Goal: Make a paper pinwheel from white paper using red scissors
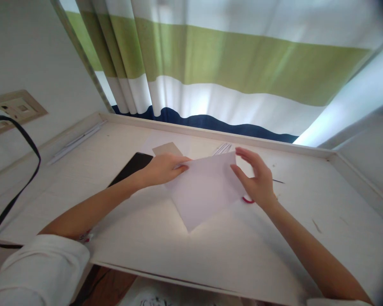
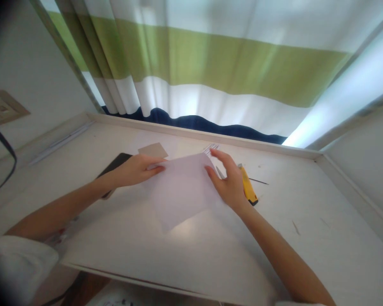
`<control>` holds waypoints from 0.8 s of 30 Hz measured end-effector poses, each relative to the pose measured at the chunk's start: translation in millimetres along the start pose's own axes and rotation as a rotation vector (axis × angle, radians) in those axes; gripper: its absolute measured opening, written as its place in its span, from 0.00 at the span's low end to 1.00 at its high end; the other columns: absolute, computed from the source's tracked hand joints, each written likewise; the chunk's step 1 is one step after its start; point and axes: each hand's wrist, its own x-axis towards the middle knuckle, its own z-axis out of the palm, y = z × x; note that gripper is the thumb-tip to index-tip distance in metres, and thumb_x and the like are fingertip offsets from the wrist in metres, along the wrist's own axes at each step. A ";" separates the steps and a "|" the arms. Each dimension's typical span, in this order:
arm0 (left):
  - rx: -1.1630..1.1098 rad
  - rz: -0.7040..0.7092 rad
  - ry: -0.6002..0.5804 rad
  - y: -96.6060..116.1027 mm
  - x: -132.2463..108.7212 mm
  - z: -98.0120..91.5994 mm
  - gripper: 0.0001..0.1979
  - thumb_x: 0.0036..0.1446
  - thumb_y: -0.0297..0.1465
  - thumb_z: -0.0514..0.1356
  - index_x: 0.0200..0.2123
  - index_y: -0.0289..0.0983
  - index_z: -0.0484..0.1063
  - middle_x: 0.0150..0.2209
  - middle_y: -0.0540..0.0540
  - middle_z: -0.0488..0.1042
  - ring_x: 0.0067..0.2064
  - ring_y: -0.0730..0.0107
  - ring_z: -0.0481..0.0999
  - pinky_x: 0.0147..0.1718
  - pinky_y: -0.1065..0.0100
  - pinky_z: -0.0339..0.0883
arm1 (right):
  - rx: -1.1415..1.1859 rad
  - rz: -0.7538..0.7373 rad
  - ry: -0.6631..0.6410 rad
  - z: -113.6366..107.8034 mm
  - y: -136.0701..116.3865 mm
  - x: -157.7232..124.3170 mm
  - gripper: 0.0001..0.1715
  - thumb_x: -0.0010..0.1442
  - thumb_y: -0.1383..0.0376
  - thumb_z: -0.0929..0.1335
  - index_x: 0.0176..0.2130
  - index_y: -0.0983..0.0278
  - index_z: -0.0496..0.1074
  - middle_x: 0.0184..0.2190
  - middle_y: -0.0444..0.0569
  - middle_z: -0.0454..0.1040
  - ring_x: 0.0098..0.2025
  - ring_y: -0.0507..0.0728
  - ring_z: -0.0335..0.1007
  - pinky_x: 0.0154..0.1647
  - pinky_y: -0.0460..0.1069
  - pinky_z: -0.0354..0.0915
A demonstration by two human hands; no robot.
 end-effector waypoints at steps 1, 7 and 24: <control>-0.143 -0.037 0.022 -4.6 -0.8 0.9 0.16 0.55 0.38 0.51 0.43 0.40 0.71 0.35 0.48 0.75 0.36 0.63 0.73 0.33 0.69 0.62 | 0.042 0.062 0.081 -2.2 4.6 0.1 0.25 0.50 0.65 0.67 0.48 0.56 0.62 0.49 0.47 0.64 0.51 0.57 0.60 0.53 0.54 0.55; -1.067 -0.380 0.190 -10.8 -22.0 31.2 0.20 0.48 0.37 0.58 0.45 0.35 0.66 0.36 0.46 0.74 0.32 0.68 0.73 0.29 0.70 0.65 | 0.403 0.550 0.114 -11.4 35.7 -26.5 0.27 0.52 0.51 0.63 0.49 0.58 0.60 0.50 0.53 0.64 0.48 0.59 0.64 0.45 0.54 0.63; -0.823 -0.316 0.097 -13.5 -25.9 79.9 0.20 0.54 0.37 0.52 0.49 0.34 0.59 0.46 0.39 0.69 0.44 0.63 0.71 0.38 0.64 0.67 | 0.638 0.798 -0.198 -0.7 40.4 -71.2 0.21 0.47 0.56 0.69 0.40 0.63 0.69 0.34 0.49 0.76 0.32 0.57 0.72 0.31 0.51 0.67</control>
